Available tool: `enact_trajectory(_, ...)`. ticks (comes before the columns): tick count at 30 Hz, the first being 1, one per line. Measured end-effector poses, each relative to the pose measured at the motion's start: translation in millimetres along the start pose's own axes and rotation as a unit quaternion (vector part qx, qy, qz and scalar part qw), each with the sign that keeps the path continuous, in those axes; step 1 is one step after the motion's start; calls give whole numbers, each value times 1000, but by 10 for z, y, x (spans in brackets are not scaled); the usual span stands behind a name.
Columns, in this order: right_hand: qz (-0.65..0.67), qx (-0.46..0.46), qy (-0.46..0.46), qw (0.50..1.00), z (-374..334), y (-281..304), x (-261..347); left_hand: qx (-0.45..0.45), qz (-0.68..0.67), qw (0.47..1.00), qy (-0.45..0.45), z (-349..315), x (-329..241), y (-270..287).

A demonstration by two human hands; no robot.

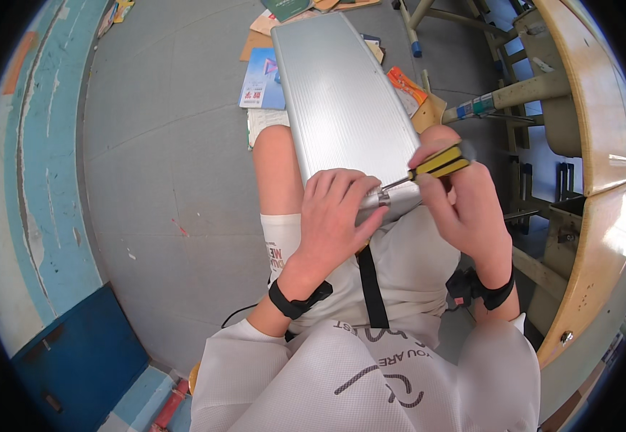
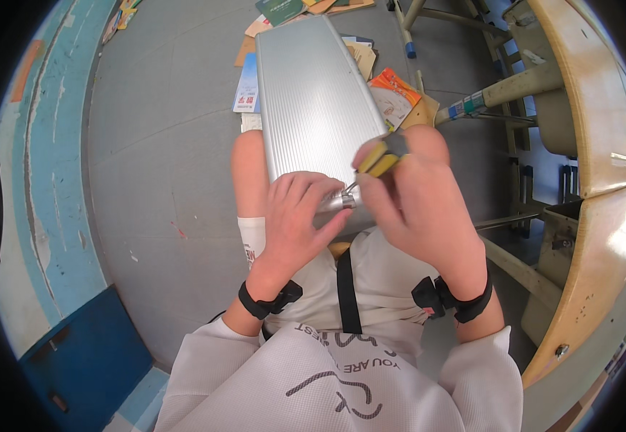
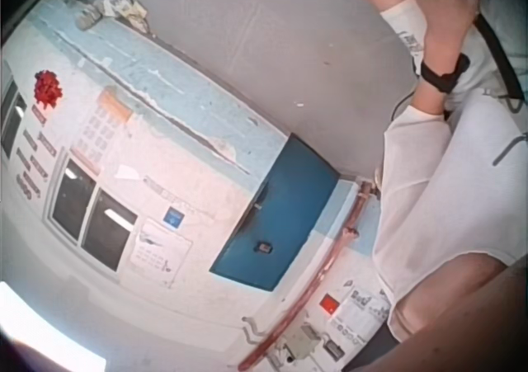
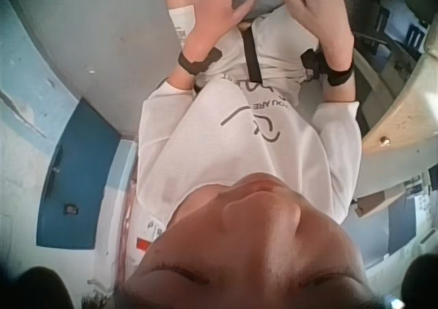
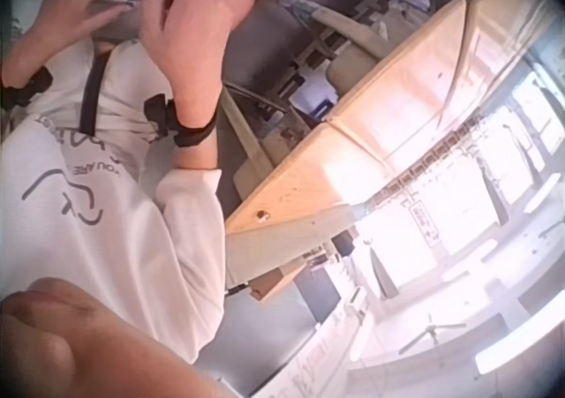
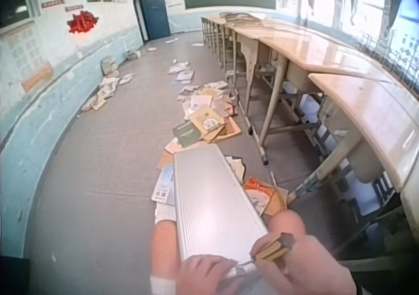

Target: The person uses a screwdriver to remove several screws from a silver metal case. They rotate the case on their lap to access different sides and place the removed screws on a desk.

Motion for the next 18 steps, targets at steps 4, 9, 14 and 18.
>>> enact_trajectory(4,-47,75,98,991,140,-149,167,50,-137,989,10,134,38,18)
enact_trajectory(9,-82,73,160,981,288,-163,137,103,-388,907,127,336,140,-53)
enact_trajectory(14,-98,29,84,991,355,128,326,98,-278,954,54,366,124,-28)
enact_trajectory(18,-216,-43,102,970,331,212,483,117,-251,957,81,361,56,-59)
Point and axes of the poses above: each hand's wrist, its own z-axis towards the middle knuckle, its own y-axis out of the back of the hand, x = y × z, the point moved 6 cm from there along z, towards the middle knuckle, and after that the axes turned 9 degrees about -z, right-handed, at the moved point
